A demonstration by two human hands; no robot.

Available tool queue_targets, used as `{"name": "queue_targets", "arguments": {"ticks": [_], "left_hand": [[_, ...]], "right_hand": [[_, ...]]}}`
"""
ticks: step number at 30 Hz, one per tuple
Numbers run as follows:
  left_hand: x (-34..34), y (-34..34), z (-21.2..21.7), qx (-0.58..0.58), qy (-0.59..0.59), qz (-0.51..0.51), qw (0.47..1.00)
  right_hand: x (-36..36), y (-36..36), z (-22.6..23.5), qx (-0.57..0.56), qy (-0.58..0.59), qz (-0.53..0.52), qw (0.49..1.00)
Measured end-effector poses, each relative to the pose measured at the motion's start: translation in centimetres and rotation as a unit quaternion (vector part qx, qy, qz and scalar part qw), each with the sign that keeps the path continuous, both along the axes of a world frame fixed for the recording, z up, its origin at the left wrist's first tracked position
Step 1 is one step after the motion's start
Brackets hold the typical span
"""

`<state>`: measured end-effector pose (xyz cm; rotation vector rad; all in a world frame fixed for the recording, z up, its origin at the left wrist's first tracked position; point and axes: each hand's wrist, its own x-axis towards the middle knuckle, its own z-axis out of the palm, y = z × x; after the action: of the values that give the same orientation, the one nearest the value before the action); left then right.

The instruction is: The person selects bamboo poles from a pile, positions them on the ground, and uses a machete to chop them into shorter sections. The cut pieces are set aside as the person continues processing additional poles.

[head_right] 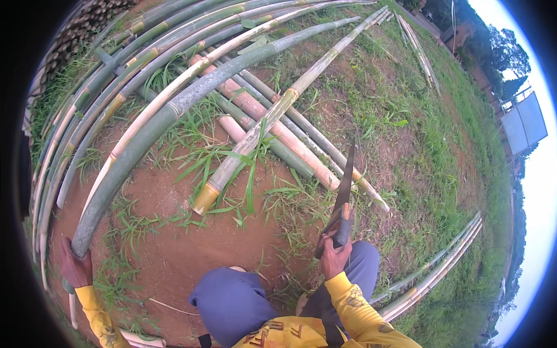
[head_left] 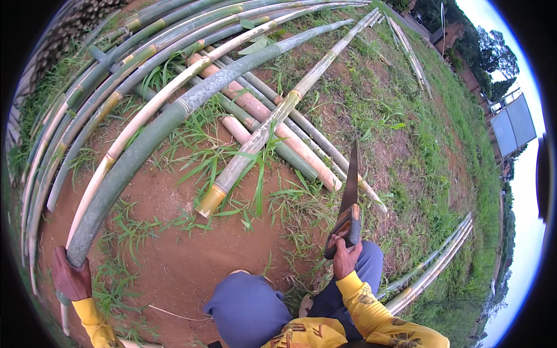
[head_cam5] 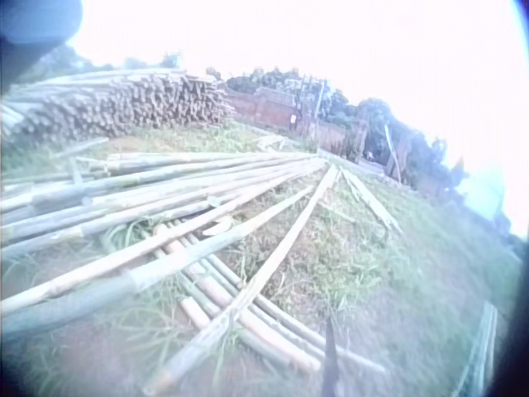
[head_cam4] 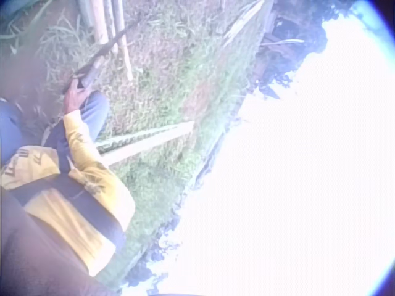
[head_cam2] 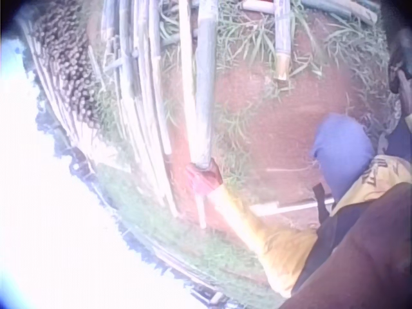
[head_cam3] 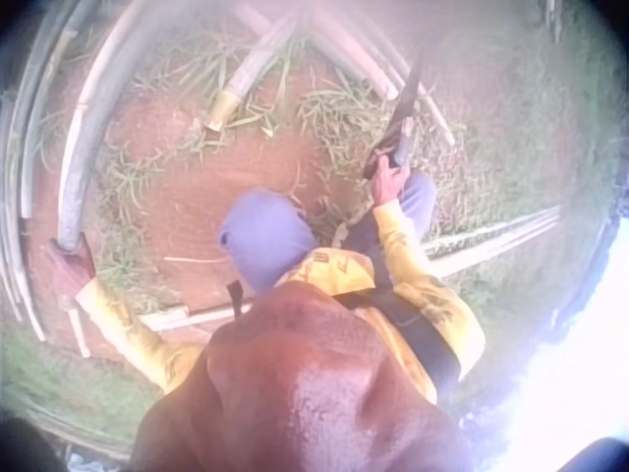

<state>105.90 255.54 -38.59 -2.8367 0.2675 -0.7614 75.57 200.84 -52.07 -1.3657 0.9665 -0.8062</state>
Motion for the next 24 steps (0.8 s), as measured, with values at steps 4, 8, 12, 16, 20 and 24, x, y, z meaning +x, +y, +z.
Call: {"name": "queue_targets", "arguments": {"ticks": [4, 8, 12, 16, 20, 24], "left_hand": [[-7.0, -4.8, 1.5, 0.007, 0.057, -0.011, 0.998], [-11.2, -6.5, -3.6, -0.035, 0.128, -0.010, 0.991], [-11.9, -6.8, -8.3, -0.045, 0.157, -0.008, 0.986], [-12.2, -5.9, -14.7, -0.053, 0.206, -0.006, 0.977], [-11.8, -4.7, -17.9, -0.050, 0.225, 0.026, 0.973], [-10.6, -3.1, -21.3, -0.051, 0.207, 0.011, 0.977]], "right_hand": [[0.2, 0.3, -0.1, 0.001, -0.006, -0.004, 1.000], [0.4, 0.2, -0.6, -0.007, 0.003, 0.018, 1.000], [-0.1, 0.1, -0.3, -0.012, 0.033, 0.021, 0.999], [0.4, 0.8, 0.7, -0.005, 0.016, 0.010, 1.000], [0.3, 0.9, 0.3, -0.006, 0.020, 0.025, 0.999], [-0.1, 1.4, -0.5, 0.000, 0.029, 0.010, 1.000]]}}
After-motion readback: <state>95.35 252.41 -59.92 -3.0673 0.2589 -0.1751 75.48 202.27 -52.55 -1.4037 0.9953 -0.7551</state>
